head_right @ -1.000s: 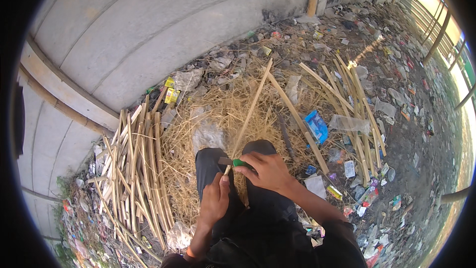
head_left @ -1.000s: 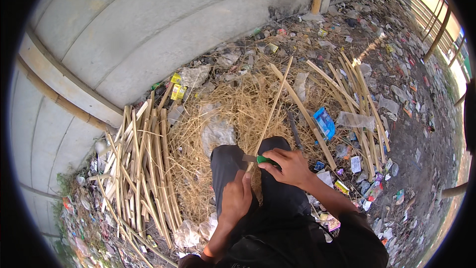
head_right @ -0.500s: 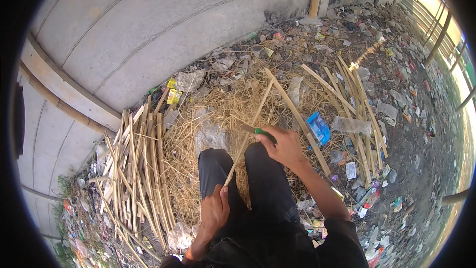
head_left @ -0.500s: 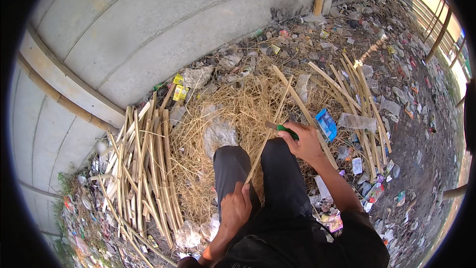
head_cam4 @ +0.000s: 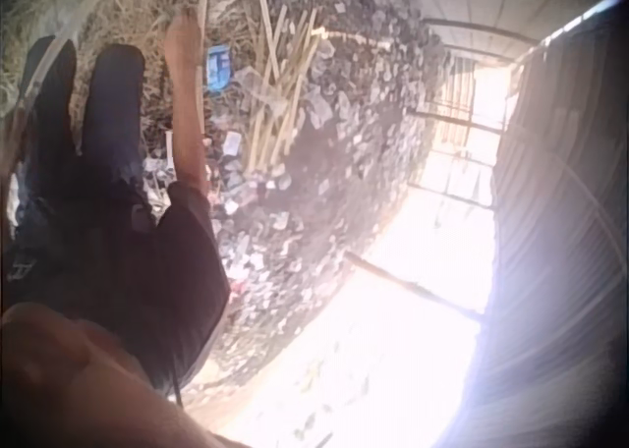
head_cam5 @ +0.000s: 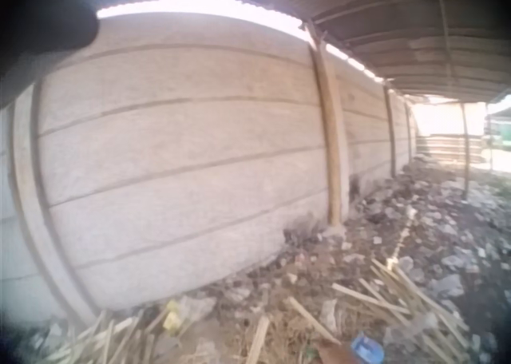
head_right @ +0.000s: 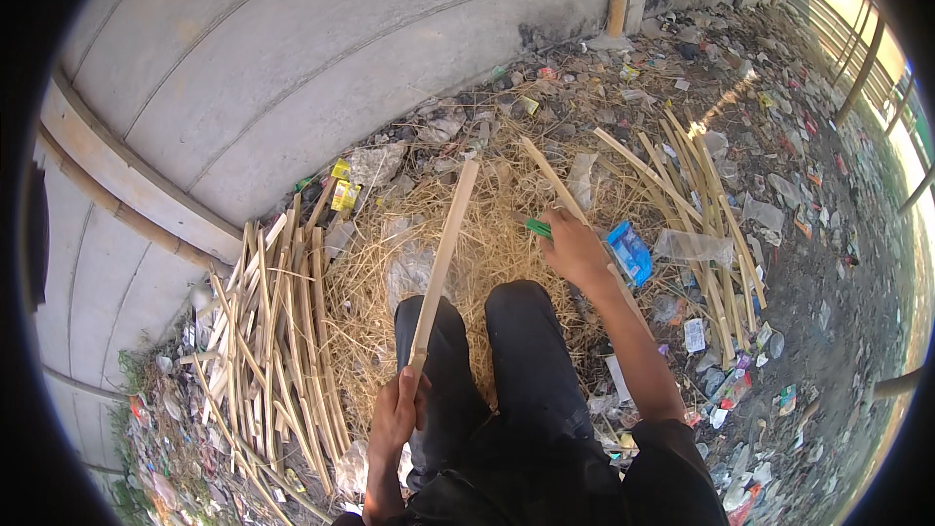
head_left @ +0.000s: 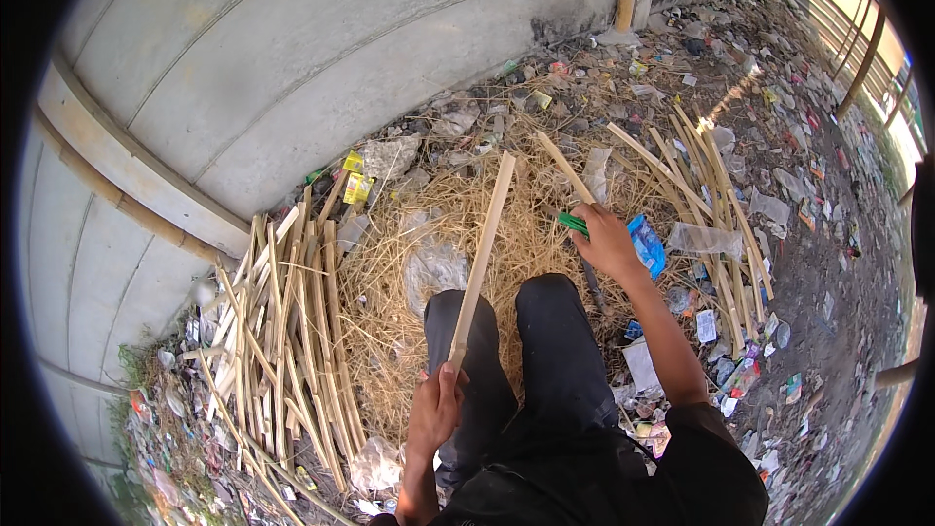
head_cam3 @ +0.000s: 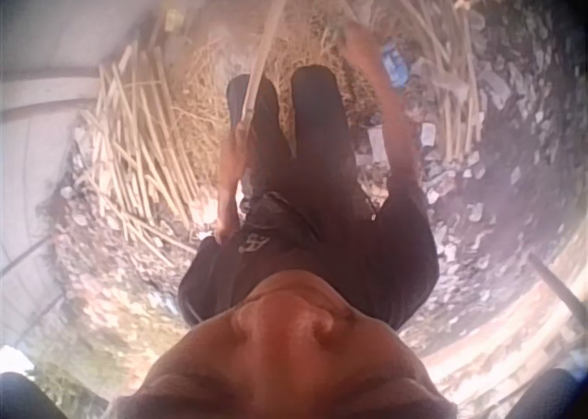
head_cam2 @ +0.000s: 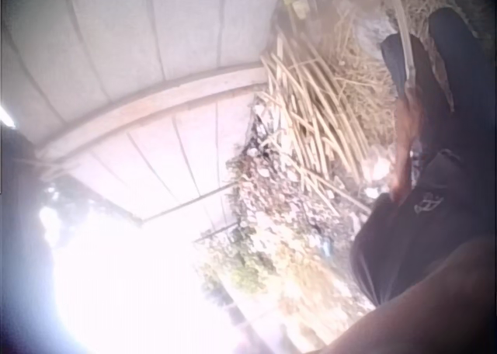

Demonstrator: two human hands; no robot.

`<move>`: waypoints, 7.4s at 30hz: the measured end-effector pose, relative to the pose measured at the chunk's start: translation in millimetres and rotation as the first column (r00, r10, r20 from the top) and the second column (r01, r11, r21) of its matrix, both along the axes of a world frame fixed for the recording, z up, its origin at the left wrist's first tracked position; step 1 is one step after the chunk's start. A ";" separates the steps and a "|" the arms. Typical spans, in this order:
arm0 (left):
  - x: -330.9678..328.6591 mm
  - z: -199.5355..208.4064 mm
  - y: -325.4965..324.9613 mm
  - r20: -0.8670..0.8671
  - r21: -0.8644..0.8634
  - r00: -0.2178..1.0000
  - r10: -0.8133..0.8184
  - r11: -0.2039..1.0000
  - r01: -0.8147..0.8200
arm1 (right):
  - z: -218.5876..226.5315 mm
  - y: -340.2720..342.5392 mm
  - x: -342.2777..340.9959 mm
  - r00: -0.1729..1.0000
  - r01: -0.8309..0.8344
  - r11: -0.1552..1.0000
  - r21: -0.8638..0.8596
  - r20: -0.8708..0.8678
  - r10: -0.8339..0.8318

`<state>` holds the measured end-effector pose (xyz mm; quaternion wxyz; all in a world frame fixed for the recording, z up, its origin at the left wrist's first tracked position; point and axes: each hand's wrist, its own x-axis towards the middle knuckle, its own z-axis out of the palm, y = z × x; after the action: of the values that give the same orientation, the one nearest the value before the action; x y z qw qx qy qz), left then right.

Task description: The person sits on the ground and uses a utility knife to shave a long, thin bamboo strip. They hold the strip with their left hand and scrape the surface with the knife in their right hand, creating thin shavings. The person repeatedly adjusts their grip and the angle of the knife to smooth the bamboo.

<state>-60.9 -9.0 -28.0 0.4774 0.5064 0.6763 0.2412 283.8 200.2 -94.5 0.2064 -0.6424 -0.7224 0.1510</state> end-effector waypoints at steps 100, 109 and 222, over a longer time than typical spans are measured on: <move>58.3 44.0 12.1 -0.082 0.397 0.996 0.041 0.918 -0.005 | 78.2 -133.9 -86.9 0.856 -0.317 0.835 0.450 -0.243 0.457; 51.9 39.4 9.0 -0.105 0.385 0.994 0.003 0.922 0.038 | 74.4 -128.8 -81.0 0.882 -0.304 0.829 0.469 -0.189 0.431; -31.3 -5.4 -9.8 0.520 -0.157 0.848 0.104 0.987 -0.024 | 42.0 8.5 -23.5 0.619 -0.127 0.986 -0.108 -0.786 -0.007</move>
<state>-92.2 -18.7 -33.4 0.6715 0.3622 0.5518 0.3368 260.3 208.7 -52.5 0.4452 -0.5017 -0.5677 0.4772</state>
